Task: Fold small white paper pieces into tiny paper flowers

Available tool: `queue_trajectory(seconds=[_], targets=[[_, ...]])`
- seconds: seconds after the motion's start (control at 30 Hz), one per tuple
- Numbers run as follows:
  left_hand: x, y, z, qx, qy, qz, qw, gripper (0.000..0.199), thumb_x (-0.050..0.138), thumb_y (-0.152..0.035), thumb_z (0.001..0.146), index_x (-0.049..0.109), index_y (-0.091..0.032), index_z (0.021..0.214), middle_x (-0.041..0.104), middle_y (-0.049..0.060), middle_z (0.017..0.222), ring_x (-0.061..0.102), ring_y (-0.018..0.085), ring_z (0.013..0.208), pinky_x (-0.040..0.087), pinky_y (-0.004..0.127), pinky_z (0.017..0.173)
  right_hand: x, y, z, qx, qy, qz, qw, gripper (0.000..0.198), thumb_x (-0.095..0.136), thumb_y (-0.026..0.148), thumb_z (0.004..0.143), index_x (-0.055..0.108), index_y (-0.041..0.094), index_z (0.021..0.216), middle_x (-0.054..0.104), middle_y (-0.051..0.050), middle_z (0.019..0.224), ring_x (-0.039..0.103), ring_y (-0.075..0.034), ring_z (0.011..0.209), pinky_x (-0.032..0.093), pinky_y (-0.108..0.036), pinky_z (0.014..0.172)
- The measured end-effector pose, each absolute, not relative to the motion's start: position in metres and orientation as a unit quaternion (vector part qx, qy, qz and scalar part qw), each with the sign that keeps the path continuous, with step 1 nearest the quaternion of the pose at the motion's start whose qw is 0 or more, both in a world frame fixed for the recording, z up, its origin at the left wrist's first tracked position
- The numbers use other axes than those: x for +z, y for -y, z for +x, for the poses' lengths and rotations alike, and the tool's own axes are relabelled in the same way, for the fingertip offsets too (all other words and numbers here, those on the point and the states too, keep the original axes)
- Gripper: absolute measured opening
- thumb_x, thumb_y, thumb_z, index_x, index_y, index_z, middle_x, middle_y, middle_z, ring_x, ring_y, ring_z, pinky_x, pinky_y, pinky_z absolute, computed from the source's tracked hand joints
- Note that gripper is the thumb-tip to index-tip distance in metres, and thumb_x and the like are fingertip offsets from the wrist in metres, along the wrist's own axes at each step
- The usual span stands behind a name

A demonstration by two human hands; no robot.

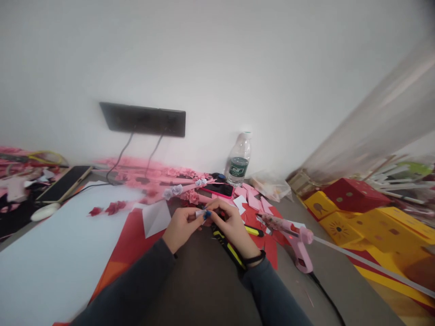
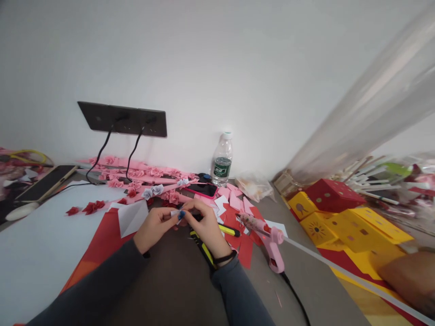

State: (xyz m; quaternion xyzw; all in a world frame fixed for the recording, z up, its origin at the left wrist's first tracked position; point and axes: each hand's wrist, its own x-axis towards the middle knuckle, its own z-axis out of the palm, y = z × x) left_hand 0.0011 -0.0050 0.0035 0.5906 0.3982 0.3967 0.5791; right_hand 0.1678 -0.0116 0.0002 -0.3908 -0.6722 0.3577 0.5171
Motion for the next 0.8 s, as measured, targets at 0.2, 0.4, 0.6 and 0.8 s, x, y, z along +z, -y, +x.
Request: queue_trajectory(seconds=[0.2,0.4,0.6,0.8], targets=[[0.0010,0.0023,0.0008,0.400,-0.407,0.551,0.609,0.034,0.077,-0.044,0.073,0.074,-0.012,0.084,0.077,0.011,0.078,0.072,0.022,0.070,0.052,0.026,0.059,-0.0020,0.0098,0.1666,0.336,0.668,-0.406,0.526,0.016,0.061,0.031,0.090,0.060,0.020,0.079,0.065,-0.005,0.083,0.061,-0.017,0.073,0.049,-0.028,0.064],[0.0017,0.0025,0.0003,0.425,-0.392,0.571,0.583,0.029,0.073,-0.041,0.076,0.067,-0.013,0.080,0.071,0.004,0.068,0.066,0.015,0.058,0.050,0.022,0.054,0.0031,0.0142,0.1665,0.318,0.712,-0.419,0.465,0.017,0.051,0.027,0.093,0.052,0.020,0.078,0.052,0.000,0.072,0.049,-0.015,0.065,0.040,-0.026,0.061],[0.0028,0.0036,0.0014,0.439,-0.388,0.588,0.557,0.034,0.062,-0.047,0.084,0.065,-0.013,0.082,0.069,0.003,0.066,0.064,0.013,0.056,0.054,0.023,0.056,0.0064,0.0172,0.1666,0.345,0.716,-0.411,0.445,0.025,0.046,0.033,0.096,0.050,0.020,0.075,0.052,-0.001,0.071,0.048,-0.015,0.066,0.038,-0.027,0.062],[0.0023,0.0050,0.0005,0.434,-0.394,0.605,0.539,0.028,0.061,-0.042,0.085,0.065,-0.014,0.083,0.070,0.003,0.069,0.068,0.015,0.059,0.055,0.023,0.057,0.0042,0.0169,0.1644,0.347,0.709,-0.435,0.433,0.028,0.050,0.037,0.095,0.050,0.019,0.073,0.048,0.002,0.065,0.043,-0.013,0.059,0.033,-0.025,0.056]])
